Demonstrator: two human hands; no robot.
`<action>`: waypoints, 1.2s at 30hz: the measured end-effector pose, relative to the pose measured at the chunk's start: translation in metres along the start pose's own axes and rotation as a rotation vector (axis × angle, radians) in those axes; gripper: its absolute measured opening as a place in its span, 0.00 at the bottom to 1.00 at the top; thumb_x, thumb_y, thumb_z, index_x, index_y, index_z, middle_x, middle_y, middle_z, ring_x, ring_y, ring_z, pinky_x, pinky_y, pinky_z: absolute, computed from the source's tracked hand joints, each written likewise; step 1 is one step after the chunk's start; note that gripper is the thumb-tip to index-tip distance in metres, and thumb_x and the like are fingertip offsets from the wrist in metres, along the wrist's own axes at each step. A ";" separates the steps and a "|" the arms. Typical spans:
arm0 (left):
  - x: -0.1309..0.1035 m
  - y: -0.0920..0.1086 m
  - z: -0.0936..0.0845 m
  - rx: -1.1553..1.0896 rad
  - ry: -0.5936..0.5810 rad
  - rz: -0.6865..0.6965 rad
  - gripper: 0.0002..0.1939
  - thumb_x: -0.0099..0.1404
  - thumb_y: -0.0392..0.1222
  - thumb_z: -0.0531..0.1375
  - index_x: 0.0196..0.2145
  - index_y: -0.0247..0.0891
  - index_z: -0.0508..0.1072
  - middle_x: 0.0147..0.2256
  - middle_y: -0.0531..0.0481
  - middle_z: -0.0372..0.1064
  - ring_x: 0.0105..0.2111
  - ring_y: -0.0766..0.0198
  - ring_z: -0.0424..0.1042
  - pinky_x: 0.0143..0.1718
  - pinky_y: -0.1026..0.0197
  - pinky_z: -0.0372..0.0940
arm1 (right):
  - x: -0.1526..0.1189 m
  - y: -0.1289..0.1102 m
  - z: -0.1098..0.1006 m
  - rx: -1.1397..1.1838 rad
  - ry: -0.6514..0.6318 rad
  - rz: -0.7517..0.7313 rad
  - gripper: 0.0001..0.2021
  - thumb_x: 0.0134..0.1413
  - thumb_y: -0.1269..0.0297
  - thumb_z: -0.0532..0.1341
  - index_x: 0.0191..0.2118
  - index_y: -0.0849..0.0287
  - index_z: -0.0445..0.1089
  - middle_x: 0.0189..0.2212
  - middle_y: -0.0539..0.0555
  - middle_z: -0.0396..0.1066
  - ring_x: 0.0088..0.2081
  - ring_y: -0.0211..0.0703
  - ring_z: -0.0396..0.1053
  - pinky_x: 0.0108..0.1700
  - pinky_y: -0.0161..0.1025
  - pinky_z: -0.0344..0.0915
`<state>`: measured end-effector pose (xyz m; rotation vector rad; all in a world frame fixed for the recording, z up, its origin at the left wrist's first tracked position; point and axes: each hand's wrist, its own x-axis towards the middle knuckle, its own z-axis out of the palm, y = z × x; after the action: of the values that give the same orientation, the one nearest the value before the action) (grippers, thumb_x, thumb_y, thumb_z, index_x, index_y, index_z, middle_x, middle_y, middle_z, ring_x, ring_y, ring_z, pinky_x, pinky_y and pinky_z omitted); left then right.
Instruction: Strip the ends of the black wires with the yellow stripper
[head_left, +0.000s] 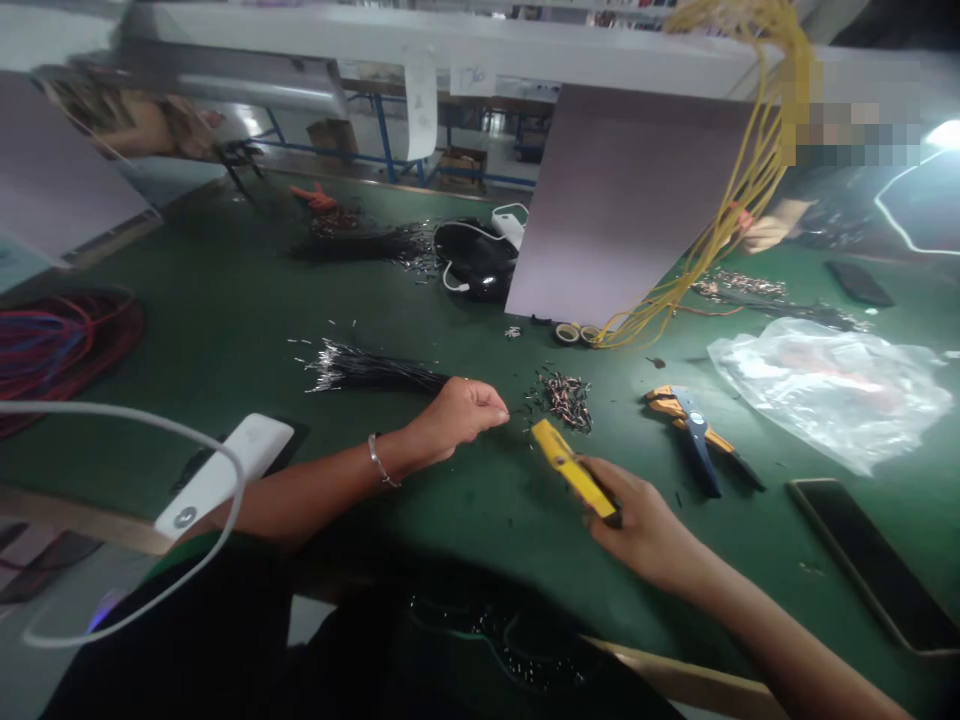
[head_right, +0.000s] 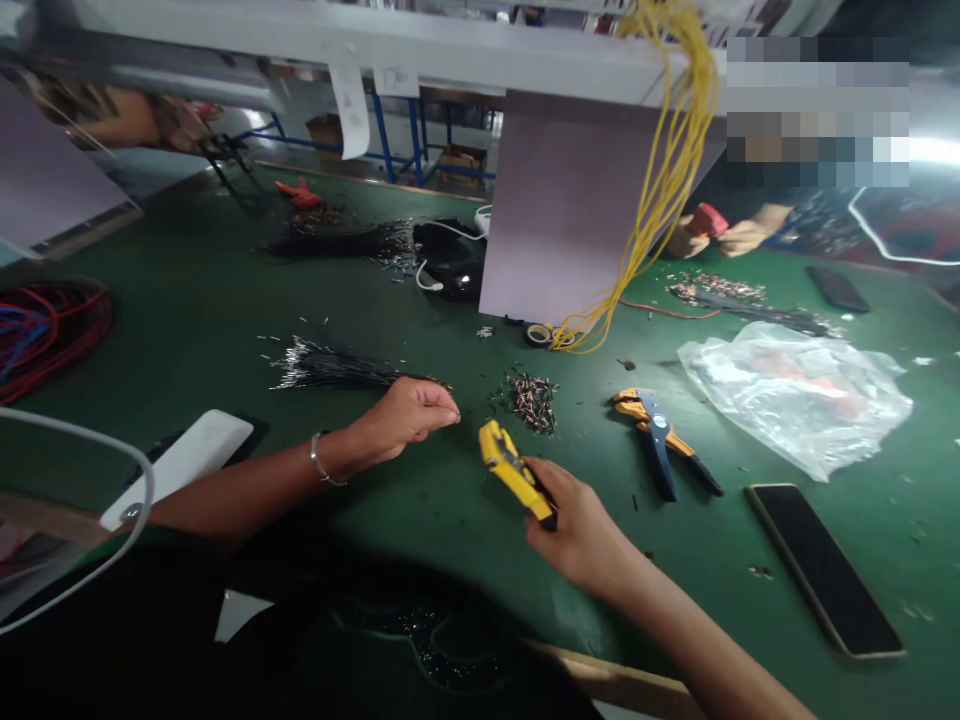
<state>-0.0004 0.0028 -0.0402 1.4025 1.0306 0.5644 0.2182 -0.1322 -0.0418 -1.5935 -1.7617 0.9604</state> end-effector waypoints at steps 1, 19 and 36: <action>0.001 0.000 0.000 -0.012 0.006 -0.006 0.03 0.51 0.36 0.61 0.24 0.33 0.72 0.18 0.57 0.59 0.15 0.76 0.52 0.15 0.69 0.44 | 0.000 0.001 0.004 -0.098 -0.002 -0.046 0.25 0.42 0.71 0.59 0.51 0.62 0.67 0.44 0.62 0.71 0.43 0.54 0.70 0.46 0.50 0.67; -0.005 0.017 -0.005 -0.315 -0.109 -0.209 0.03 0.54 0.33 0.65 0.25 0.33 0.74 0.18 0.56 0.55 0.16 0.78 0.45 0.17 0.66 0.36 | -0.004 0.009 0.039 -0.248 0.121 -0.095 0.20 0.45 0.67 0.57 0.47 0.65 0.69 0.41 0.63 0.73 0.40 0.53 0.73 0.44 0.48 0.70; -0.009 0.006 0.010 -0.236 -0.129 -0.153 0.04 0.56 0.32 0.60 0.24 0.34 0.71 0.13 0.58 0.57 0.12 0.76 0.51 0.12 0.68 0.40 | 0.021 -0.009 0.037 0.822 0.082 0.171 0.18 0.40 0.71 0.59 0.43 0.60 0.70 0.34 0.54 0.72 0.31 0.43 0.68 0.36 0.41 0.65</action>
<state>0.0046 -0.0095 -0.0338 1.1273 0.9260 0.4610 0.1807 -0.1166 -0.0572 -1.2088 -0.9622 1.4312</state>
